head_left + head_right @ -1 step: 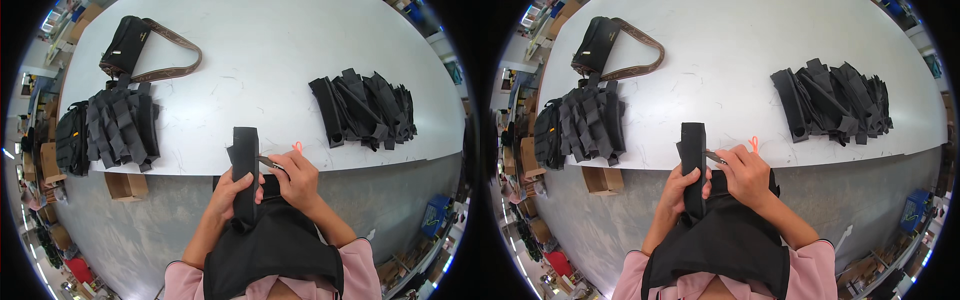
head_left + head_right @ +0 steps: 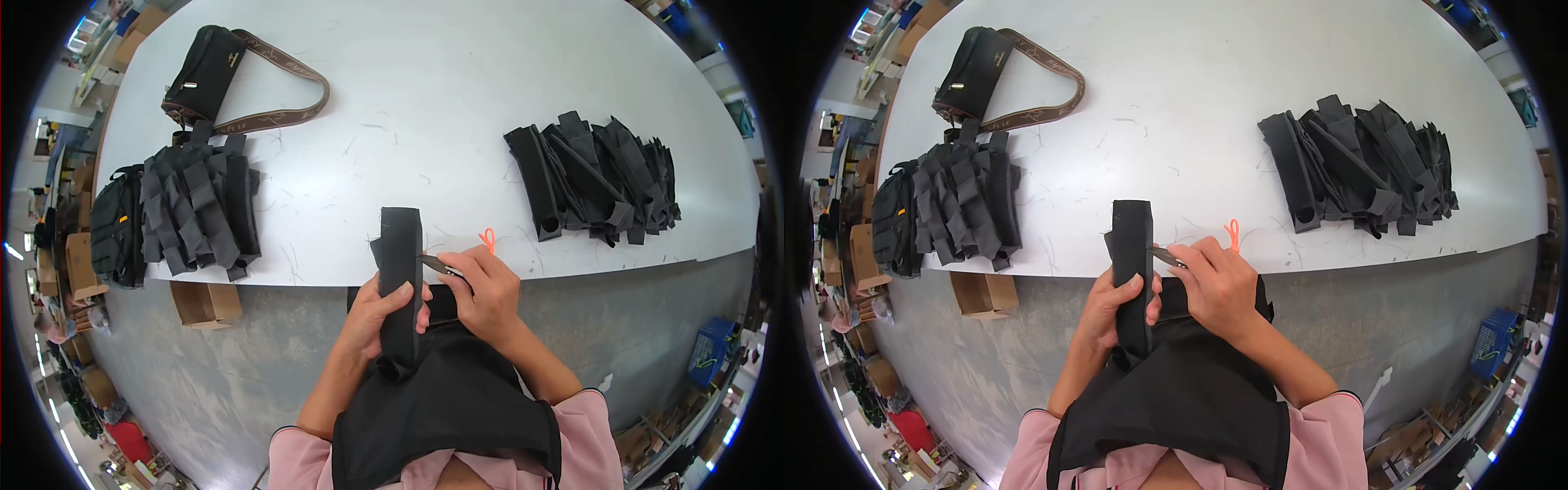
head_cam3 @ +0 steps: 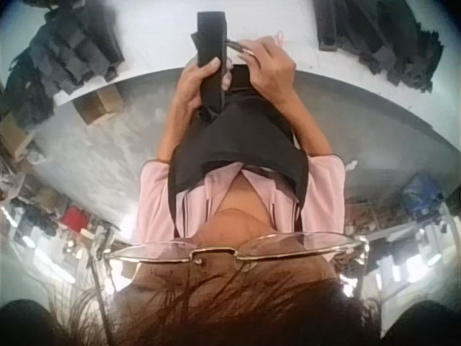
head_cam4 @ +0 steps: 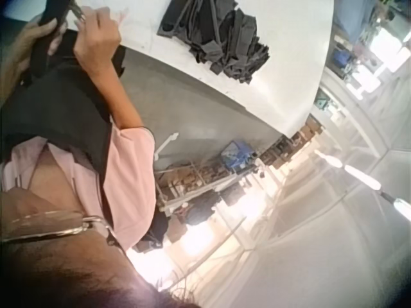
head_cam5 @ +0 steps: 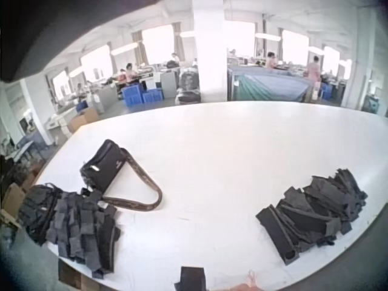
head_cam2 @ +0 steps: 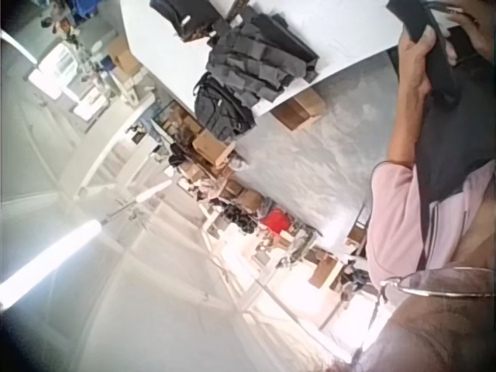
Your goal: Trimming loose threads from black fabric strips using small hand snips.
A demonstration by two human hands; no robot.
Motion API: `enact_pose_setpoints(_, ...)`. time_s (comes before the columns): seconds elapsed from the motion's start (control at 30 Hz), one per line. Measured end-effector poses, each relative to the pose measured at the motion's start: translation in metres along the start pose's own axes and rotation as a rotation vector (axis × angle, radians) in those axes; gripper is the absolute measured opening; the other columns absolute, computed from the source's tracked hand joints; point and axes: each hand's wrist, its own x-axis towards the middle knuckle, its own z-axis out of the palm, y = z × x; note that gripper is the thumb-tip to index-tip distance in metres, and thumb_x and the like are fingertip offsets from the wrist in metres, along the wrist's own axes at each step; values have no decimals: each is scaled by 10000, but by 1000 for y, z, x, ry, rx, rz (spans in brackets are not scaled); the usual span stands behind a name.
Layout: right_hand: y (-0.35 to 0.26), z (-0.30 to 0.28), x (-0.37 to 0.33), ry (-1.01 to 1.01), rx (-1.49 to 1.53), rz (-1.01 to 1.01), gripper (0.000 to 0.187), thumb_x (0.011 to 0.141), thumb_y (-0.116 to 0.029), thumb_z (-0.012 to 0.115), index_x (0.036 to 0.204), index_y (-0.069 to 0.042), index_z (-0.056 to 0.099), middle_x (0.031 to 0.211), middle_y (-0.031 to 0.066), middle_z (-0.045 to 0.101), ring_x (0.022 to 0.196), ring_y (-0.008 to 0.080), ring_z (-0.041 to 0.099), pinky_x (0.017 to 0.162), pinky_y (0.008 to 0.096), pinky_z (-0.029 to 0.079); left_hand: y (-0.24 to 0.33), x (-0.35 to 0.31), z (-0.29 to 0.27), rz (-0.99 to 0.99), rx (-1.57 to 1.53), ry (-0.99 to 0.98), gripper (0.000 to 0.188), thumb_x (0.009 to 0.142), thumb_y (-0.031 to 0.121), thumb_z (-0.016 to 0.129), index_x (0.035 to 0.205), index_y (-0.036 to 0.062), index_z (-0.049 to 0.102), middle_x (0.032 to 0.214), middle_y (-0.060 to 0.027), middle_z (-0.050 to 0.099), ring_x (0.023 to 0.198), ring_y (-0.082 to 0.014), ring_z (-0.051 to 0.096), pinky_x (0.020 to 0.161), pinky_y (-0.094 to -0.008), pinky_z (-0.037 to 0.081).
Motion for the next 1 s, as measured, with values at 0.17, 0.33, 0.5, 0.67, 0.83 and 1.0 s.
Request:
enact_pose_setpoints(0.17,0,1,-4,32,66,58,283,680,-11,712,949,-74,654,750,49,553,597,223,543,540,320,423,0,-2,-4,-18,-17,-26,437,907,134,583,1286,-4,415,923,-118,599,686,-204,622,579,-318,530)
enact_pose_setpoints(0.33,0,3,-5,6,203,128,259,700,25,694,943,-54,655,721,72,536,574,231,530,579,303,462,0,-2,-4,-22,30,-1,342,907,138,584,1187,-7,453,929,-125,611,699,-206,631,590,-318,536)
enact_pose_setpoints(0.5,-10,-7,4,-18,218,114,240,734,42,664,960,-32,629,791,82,521,552,189,543,530,278,464,1,-5,0,-42,146,67,297,911,135,576,1145,-1,454,932,-121,613,705,-201,630,608,-315,539)
enact_pose_setpoints(0.67,-11,4,10,-133,326,102,209,753,38,646,954,0,603,838,83,497,524,161,584,472,274,454,3,-3,6,-51,195,16,371,912,138,570,1221,15,405,968,-107,597,727,-180,626,623,-306,539)
enact_pose_setpoints(0.83,-7,10,9,-143,280,75,200,762,37,639,954,-6,605,830,81,490,535,150,576,470,275,444,2,-4,0,-80,211,-9,408,916,138,561,1265,34,378,999,-112,583,735,-177,623,633,-298,537)
enact_pose_setpoints(1.0,-2,7,14,-53,518,361,222,765,11,655,978,-17,598,816,21,499,659,75,518,501,215,403,0,-2,0,-31,287,-85,479,940,220,543,1318,53,302,1062,-147,557,802,-195,620,686,-324,540)
